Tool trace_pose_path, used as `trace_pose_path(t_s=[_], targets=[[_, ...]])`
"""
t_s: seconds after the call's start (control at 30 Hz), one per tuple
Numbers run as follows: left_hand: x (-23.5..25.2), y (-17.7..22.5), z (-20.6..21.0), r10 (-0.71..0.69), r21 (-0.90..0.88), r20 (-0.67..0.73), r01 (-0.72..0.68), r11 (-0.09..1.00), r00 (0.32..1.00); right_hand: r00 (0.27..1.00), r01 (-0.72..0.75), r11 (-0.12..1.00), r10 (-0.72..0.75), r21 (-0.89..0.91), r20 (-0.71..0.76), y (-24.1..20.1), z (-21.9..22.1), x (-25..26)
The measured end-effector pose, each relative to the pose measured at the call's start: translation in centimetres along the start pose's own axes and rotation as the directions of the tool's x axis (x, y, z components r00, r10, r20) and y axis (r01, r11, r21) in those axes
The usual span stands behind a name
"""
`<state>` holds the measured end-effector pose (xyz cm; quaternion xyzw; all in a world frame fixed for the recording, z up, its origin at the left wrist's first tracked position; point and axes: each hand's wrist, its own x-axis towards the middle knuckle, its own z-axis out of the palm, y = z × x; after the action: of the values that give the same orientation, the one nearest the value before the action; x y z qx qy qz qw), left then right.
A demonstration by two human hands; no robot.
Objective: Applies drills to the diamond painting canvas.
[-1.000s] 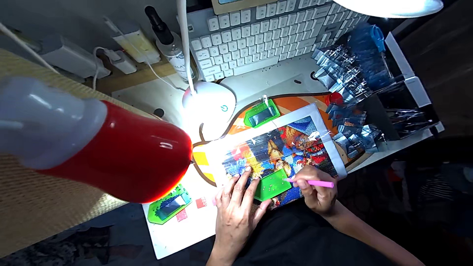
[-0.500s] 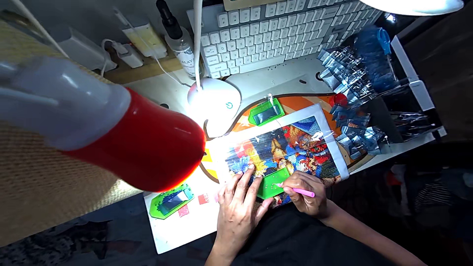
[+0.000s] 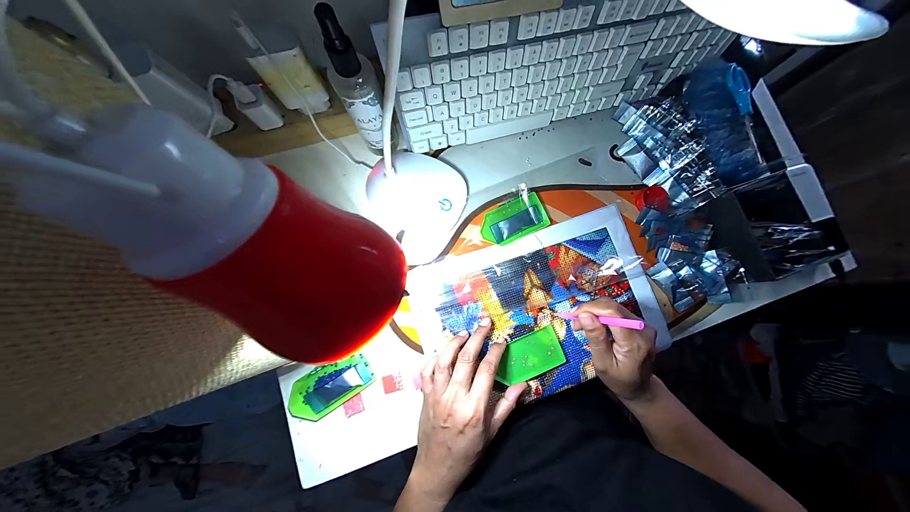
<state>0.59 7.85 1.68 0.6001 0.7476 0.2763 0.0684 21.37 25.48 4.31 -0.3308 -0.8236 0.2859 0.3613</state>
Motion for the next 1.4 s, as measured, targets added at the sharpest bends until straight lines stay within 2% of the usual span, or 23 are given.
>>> trace_pose_path(t_s=[0.6, 0.8, 1.1, 1.4], targets=[[0.0, 0.0, 0.0, 0.002, -0.005, -0.001, -0.002, 1.000, 1.000, 1.000, 0.017, 0.995, -0.017, -0.099, 0.004, 0.0, 0.8, 0.1], [0.1, 0.2, 0.0, 0.005, 0.004, -0.017, -0.005, 1.000, 1.000, 0.998, -0.035, 0.996, 0.039, 0.081, -0.051, 0.2, -0.5, -0.4], [0.2, 0.3, 0.0, 0.007, -0.001, -0.026, -0.007, 1.000, 1.000, 0.989, 0.112, 0.983, -0.124, 0.143, 0.076, -1.3, 1.4, -3.3], [0.1, 0.1, 0.1, 0.009, -0.001, -0.018, -0.009, 1.000, 1.000, 0.979, 0.147, 0.985, -0.158, 0.091, 0.126, -1.3, 2.0, -3.6]])
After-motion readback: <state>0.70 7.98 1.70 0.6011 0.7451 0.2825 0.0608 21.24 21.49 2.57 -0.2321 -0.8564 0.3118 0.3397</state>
